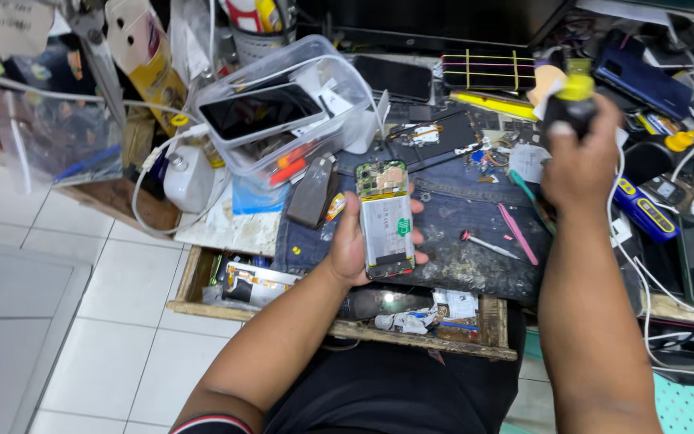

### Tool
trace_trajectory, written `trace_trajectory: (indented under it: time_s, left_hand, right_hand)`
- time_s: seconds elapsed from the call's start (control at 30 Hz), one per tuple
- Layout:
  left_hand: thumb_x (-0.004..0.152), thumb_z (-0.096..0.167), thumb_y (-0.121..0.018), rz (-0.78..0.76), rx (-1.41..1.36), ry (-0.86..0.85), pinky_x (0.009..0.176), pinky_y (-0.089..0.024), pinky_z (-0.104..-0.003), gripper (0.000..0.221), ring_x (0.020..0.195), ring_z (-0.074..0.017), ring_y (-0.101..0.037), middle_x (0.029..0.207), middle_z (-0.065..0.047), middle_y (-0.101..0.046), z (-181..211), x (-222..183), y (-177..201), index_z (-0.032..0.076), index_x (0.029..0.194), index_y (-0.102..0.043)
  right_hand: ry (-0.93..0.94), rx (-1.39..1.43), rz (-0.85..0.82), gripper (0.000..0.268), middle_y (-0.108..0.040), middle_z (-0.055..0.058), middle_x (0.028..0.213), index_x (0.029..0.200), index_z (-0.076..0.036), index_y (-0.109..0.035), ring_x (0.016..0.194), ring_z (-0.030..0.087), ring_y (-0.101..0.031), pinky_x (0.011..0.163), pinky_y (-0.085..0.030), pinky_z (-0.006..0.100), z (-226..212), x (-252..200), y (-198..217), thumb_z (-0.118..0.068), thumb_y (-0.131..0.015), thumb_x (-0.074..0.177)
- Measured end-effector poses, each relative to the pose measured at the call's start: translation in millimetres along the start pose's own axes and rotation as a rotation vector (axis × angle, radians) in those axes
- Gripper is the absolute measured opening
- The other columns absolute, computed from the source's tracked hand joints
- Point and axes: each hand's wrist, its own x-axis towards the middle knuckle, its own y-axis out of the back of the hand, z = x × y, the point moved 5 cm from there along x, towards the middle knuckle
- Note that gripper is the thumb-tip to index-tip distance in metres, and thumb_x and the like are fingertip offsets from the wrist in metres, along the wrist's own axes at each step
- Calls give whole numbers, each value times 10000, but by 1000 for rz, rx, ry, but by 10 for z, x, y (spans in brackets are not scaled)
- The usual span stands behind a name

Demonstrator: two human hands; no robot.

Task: The person disassembles a mobile phone by hand, removing the internal chassis and battery to access the screen and mainboard components.

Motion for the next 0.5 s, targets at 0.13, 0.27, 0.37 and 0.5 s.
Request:
trace_trajectory:
  time_s: [0.13, 0.27, 0.37, 0.5]
  left_hand:
    - [975, 807, -367, -18, -28, 16, 930, -581, -608, 989, 1090, -299, -678, 1425, -146, -556, -26, -25, 20, 68, 1632, -322]
    - [968, 811, -362, -41, -64, 37, 935, -585, -608, 998, 1093, -303, -683, 1413, -155, -560, -8, -41, -7, 73, 1638, -322]
    - [978, 807, -354, -23, -46, 36, 915, -588, -606, 991, 1084, -303, -683, 1414, -165, -562, -16, -51, -15, 64, 1633, -324]
    - [981, 806, -337, -25, -54, 40, 913, -588, -613, 985, 1082, -300, -682, 1412, -161, -565, -26, -46, -21, 67, 1632, -333]
  right_hand:
    - [-292, 1083, -14, 484, -644, 132, 1151, 1470, -67, -411, 987, 305, -674, 817, -553, 403, -470, -409, 212, -276, -604, 1079]
    - [-330, 924, -307, 670, -625, 94, 1154, 1439, -48, -347, 1016, 231, -675, 801, -564, 321, -974, -838, 169, -153, -746, 911]
    - [-244, 416, -370, 694, -620, 124, 1242, 1441, 5, -418, 1118, 190, -626, 980, -522, 298, -1055, -1036, 206, -66, -777, 851]
    - [-333, 483, -255, 586, -670, 101, 1204, 1365, 11, -545, 1081, 151, -654, 970, -538, 286, -1085, -1145, 250, -36, -820, 850]
